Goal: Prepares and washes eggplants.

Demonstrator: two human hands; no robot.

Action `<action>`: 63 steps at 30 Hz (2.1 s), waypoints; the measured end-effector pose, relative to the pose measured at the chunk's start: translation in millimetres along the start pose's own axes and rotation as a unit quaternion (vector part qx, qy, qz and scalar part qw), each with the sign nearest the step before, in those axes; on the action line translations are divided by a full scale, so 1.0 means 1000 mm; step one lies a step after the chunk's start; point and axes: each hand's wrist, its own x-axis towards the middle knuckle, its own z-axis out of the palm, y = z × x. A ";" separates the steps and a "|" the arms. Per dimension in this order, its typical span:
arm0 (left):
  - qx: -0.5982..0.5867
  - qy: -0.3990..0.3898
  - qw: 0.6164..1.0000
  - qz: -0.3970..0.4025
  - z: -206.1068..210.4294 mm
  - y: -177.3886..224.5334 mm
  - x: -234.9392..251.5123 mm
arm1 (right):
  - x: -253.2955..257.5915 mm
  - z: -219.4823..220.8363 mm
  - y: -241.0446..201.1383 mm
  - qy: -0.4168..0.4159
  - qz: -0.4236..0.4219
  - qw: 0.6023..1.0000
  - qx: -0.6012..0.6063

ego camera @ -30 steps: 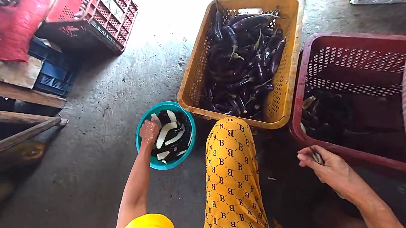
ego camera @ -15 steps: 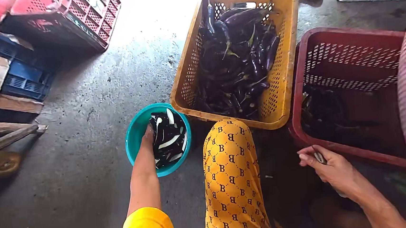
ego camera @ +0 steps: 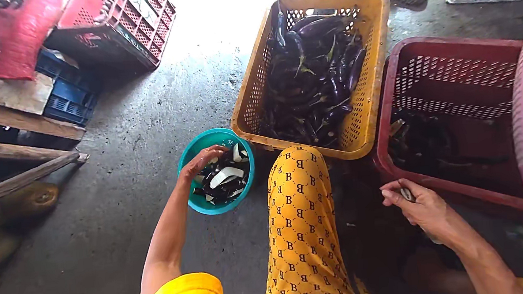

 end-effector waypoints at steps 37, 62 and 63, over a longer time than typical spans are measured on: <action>0.407 -0.198 0.887 -0.088 0.085 0.023 -0.032 | 0.005 0.002 0.006 -0.027 0.027 0.998 -0.052; 0.042 0.205 0.948 -0.242 0.047 -0.088 0.015 | 0.018 0.010 0.020 -0.044 0.079 0.995 -0.045; -0.002 0.193 0.945 -0.263 0.047 -0.088 0.015 | 0.018 0.011 0.020 -0.045 0.084 0.994 -0.044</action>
